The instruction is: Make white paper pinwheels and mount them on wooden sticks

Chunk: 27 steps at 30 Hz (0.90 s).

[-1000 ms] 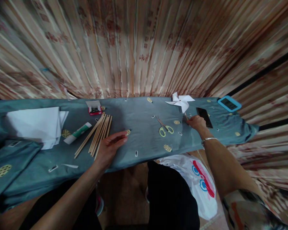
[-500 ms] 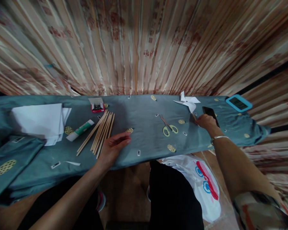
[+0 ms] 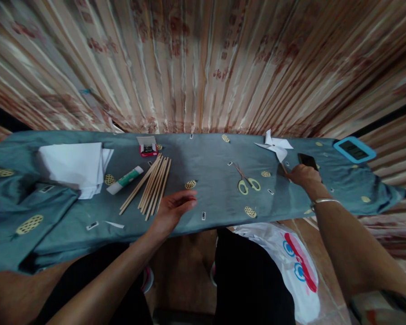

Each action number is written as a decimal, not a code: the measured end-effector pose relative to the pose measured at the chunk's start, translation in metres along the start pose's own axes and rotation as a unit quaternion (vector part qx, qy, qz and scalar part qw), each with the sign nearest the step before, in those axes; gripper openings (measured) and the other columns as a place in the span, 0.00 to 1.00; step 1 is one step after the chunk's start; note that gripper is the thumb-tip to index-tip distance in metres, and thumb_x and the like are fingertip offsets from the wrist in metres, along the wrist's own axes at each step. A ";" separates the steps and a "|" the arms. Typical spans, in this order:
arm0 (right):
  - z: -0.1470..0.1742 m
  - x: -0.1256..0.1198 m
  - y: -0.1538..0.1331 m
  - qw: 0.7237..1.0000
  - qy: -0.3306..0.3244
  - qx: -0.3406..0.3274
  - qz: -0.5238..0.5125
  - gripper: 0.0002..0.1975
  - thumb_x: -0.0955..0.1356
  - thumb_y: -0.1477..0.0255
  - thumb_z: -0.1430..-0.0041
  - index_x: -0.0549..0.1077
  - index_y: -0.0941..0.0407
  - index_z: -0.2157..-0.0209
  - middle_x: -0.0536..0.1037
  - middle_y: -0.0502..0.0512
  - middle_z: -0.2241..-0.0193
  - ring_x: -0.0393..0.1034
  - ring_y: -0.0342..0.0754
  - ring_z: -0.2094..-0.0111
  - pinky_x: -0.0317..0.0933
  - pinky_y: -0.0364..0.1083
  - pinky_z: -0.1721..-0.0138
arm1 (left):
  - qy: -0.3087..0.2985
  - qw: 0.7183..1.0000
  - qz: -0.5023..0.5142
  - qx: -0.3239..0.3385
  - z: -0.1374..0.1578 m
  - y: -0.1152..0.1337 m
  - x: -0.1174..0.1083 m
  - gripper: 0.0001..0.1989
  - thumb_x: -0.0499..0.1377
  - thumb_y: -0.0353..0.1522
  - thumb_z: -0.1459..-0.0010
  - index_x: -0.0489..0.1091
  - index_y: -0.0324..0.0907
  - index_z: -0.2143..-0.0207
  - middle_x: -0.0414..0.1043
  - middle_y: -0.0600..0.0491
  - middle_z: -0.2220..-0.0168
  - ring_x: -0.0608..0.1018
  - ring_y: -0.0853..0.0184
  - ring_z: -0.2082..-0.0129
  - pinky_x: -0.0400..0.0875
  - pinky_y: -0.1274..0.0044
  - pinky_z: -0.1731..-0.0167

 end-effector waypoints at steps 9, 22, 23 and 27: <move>0.070 -0.020 -0.112 0.991 -0.041 -0.115 0.046 0.15 0.64 0.66 0.35 0.78 0.60 0.57 0.81 0.72 0.62 0.77 0.64 0.58 0.64 0.51 0.61 | -0.022 0.998 -0.032 0.042 0.002 0.005 0.005 0.09 0.68 0.29 0.57 0.80 0.42 0.69 0.79 0.51 0.72 0.80 0.65 0.70 0.74 0.73 0.63; 0.187 -0.101 -0.300 0.881 0.024 -0.297 -0.367 0.11 0.65 0.67 0.38 0.79 0.54 0.65 0.84 0.53 0.67 0.78 0.51 0.66 0.67 0.45 0.62 | 0.034 0.996 0.061 0.063 0.008 0.042 -0.029 0.08 0.66 0.34 0.52 0.80 0.40 0.68 0.80 0.51 0.71 0.77 0.69 0.72 0.71 0.78 0.68; 0.198 -0.124 -0.299 0.862 0.046 -0.293 -0.411 0.11 0.65 0.65 0.38 0.79 0.53 0.65 0.83 0.53 0.67 0.77 0.50 0.67 0.68 0.46 0.62 | 0.045 0.994 0.088 0.054 0.008 0.043 -0.034 0.09 0.66 0.34 0.52 0.80 0.40 0.67 0.80 0.51 0.70 0.77 0.70 0.72 0.70 0.79 0.69; 0.296 -0.180 -0.289 0.729 -0.043 -0.410 -0.546 0.08 0.67 0.65 0.38 0.78 0.46 0.59 0.83 0.51 0.64 0.78 0.50 0.64 0.71 0.49 0.61 | 0.057 0.985 0.162 0.020 0.011 0.039 -0.039 0.10 0.65 0.32 0.51 0.79 0.39 0.65 0.79 0.52 0.68 0.75 0.70 0.71 0.68 0.79 0.69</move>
Point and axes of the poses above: each hand's wrist, its own z-axis away from the middle knuckle, its own x-axis out of the palm, y = z × x, the point moved 10 cm from there along -z, towards the middle knuckle
